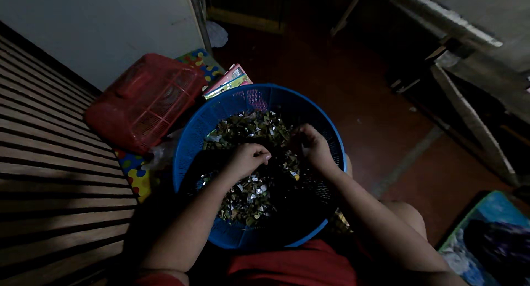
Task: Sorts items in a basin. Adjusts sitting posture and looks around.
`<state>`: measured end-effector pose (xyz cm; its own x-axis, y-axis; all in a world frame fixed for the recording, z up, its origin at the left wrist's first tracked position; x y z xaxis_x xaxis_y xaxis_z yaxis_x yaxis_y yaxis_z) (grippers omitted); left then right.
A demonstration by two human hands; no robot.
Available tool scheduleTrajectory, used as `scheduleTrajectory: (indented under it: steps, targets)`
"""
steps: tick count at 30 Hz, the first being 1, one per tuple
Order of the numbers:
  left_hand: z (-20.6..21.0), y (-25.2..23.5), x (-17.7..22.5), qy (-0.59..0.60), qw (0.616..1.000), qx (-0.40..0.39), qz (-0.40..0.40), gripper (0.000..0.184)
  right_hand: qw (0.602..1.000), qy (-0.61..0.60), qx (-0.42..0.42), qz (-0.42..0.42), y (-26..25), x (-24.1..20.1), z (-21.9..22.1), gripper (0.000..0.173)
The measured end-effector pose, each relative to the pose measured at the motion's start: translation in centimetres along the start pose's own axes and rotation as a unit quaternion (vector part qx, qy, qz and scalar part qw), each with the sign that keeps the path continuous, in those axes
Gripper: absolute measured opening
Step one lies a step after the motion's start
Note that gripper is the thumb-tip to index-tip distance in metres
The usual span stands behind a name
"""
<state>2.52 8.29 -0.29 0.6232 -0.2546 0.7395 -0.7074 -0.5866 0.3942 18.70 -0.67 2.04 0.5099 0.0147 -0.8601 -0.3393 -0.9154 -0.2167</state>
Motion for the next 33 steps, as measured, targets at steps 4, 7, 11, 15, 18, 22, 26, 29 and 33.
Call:
scheduleTrajectory:
  steps: [4, 7, 11, 15, 18, 22, 26, 29, 33]
  targets:
    - [-2.2, 0.2, -0.6, 0.031, 0.998, 0.061, -0.005, 0.024, 0.991, 0.021, -0.114, 0.066, -0.2, 1.9, 1.2, 0.056]
    - [-2.9, 0.1, -1.0, 0.038, 0.996, 0.081, -0.009, 0.024, 0.971, 0.066, -0.223, 0.061, 0.4, 1.9, 3.4, 0.068]
    - [-3.1, 0.3, -1.2, 0.054, 0.994, 0.089, -0.016, 0.025, 0.958, 0.097, -0.262, 0.057, 1.0, 1.7, 4.2, 0.072]
    - [-2.9, 0.1, -1.3, 0.063, 0.995, 0.083, -0.003, 0.024, 0.957, 0.104, -0.266, 0.052, 1.0, 1.8, 4.3, 0.070]
    - [-2.5, 0.1, -1.2, 0.050, 0.996, 0.078, -0.010, 0.023, 0.961, 0.096, -0.254, 0.049, 0.9, 1.5, 4.2, 0.060]
    - [-2.5, 0.0, -1.1, 0.034, 0.996, 0.082, -0.004, 0.023, 0.966, 0.092, -0.239, 0.045, 0.8, 0.9, 4.0, 0.050]
    - [-2.8, 0.1, -1.0, 0.027, 0.995, 0.093, 0.000, 0.023, 0.968, 0.079, -0.235, 0.049, 0.9, 1.1, 3.8, 0.050]
    - [-2.9, 0.1, -1.1, 0.036, 0.995, 0.093, 0.001, 0.023, 0.961, 0.063, -0.261, 0.070, 1.2, 1.4, 4.1, 0.062]
    - [-2.4, 0.0, -1.0, 0.031, 0.996, 0.082, 0.000, 0.023, 0.951, 0.071, -0.292, 0.067, 1.4, 1.0, 4.8, 0.066]
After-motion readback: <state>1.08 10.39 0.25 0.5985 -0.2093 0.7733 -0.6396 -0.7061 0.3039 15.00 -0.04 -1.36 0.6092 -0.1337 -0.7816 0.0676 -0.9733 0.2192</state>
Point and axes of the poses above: each hand's wrist, its own y-axis away from the middle knuckle, its own z-axis out of the palm, x = y × z, the point moved 8 cm from there along -y, towards the middle knuckle, and after that the axes turned 7 degrees about -z, right-handed, at the moved point
